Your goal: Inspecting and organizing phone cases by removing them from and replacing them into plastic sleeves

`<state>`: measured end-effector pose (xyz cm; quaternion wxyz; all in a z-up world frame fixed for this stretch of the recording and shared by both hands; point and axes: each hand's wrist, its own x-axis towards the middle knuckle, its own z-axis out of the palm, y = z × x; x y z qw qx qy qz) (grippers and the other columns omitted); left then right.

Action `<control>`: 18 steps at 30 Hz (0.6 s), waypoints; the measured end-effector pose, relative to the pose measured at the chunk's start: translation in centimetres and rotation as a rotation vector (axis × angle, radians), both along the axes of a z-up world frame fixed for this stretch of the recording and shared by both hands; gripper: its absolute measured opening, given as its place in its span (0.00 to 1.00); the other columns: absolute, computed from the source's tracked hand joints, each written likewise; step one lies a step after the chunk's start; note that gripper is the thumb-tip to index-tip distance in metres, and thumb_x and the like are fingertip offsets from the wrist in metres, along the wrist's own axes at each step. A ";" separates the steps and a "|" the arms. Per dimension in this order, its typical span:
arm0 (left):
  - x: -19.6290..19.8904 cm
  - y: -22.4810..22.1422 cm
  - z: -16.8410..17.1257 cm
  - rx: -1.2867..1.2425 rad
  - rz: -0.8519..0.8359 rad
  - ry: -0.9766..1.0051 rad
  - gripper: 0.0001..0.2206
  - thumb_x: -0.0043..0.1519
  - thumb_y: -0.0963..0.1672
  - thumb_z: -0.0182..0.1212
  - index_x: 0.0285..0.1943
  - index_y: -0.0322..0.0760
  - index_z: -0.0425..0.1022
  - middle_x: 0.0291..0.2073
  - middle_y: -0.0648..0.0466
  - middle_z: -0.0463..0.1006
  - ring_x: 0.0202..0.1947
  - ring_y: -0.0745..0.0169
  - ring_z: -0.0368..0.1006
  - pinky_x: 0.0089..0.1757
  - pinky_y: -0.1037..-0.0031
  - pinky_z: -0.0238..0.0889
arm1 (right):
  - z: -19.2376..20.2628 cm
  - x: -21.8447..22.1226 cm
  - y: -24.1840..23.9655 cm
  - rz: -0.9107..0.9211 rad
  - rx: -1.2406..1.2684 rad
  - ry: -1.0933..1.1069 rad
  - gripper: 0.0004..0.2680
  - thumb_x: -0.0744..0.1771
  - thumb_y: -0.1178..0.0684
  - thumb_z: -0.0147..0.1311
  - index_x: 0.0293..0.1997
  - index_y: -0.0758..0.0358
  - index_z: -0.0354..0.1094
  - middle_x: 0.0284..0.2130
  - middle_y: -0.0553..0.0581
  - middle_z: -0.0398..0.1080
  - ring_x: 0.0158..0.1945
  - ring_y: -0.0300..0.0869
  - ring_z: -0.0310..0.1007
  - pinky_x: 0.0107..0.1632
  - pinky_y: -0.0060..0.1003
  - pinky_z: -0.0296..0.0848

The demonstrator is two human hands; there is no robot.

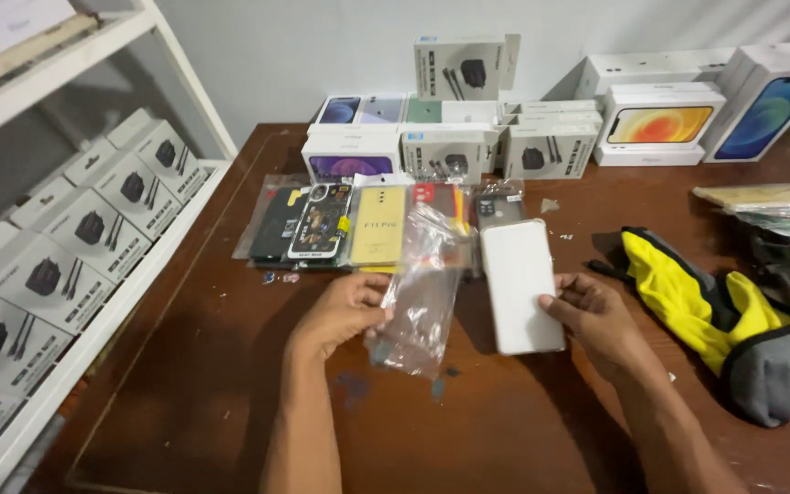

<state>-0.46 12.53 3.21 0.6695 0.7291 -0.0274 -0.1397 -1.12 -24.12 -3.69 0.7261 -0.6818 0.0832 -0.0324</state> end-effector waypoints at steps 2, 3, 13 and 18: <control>0.6 0.3 -1.1 0.024 0.015 0.003 0.32 0.48 0.37 0.72 0.65 0.23 0.69 0.40 0.37 0.80 0.26 0.58 0.77 0.24 0.78 0.73 | -1.1 0.6 -0.2 -0.003 0.029 -0.022 0.12 0.64 0.62 0.63 0.51 0.69 0.69 0.34 0.58 0.73 0.35 0.45 0.76 0.36 0.38 0.77; 1.0 0.5 -1.7 0.044 0.033 0.011 0.35 0.47 0.40 0.76 0.66 0.23 0.68 0.42 0.36 0.80 0.27 0.57 0.79 0.24 0.78 0.73 | -1.7 0.9 -0.3 -0.002 0.053 -0.039 0.13 0.64 0.63 0.63 0.52 0.69 0.69 0.34 0.55 0.73 0.35 0.43 0.76 0.36 0.37 0.78; 3.5 -3.3 -3.4 0.674 0.490 -0.732 0.15 0.52 0.51 0.75 0.47 0.51 0.82 0.36 0.56 0.85 0.44 0.54 0.80 0.45 0.69 0.73 | -0.1 0.0 0.9 -0.017 0.066 -0.047 0.13 0.64 0.65 0.61 0.53 0.72 0.70 0.33 0.60 0.74 0.35 0.45 0.75 0.37 0.39 0.78; -0.7 -11.4 -0.6 0.291 0.242 -0.509 0.17 0.59 0.53 0.65 0.55 0.52 0.82 0.46 0.59 0.85 0.50 0.58 0.80 0.46 0.68 0.75 | 0.7 -0.7 1.7 0.008 0.152 -0.062 0.12 0.64 0.66 0.59 0.52 0.71 0.69 0.32 0.59 0.75 0.31 0.45 0.77 0.33 0.40 0.80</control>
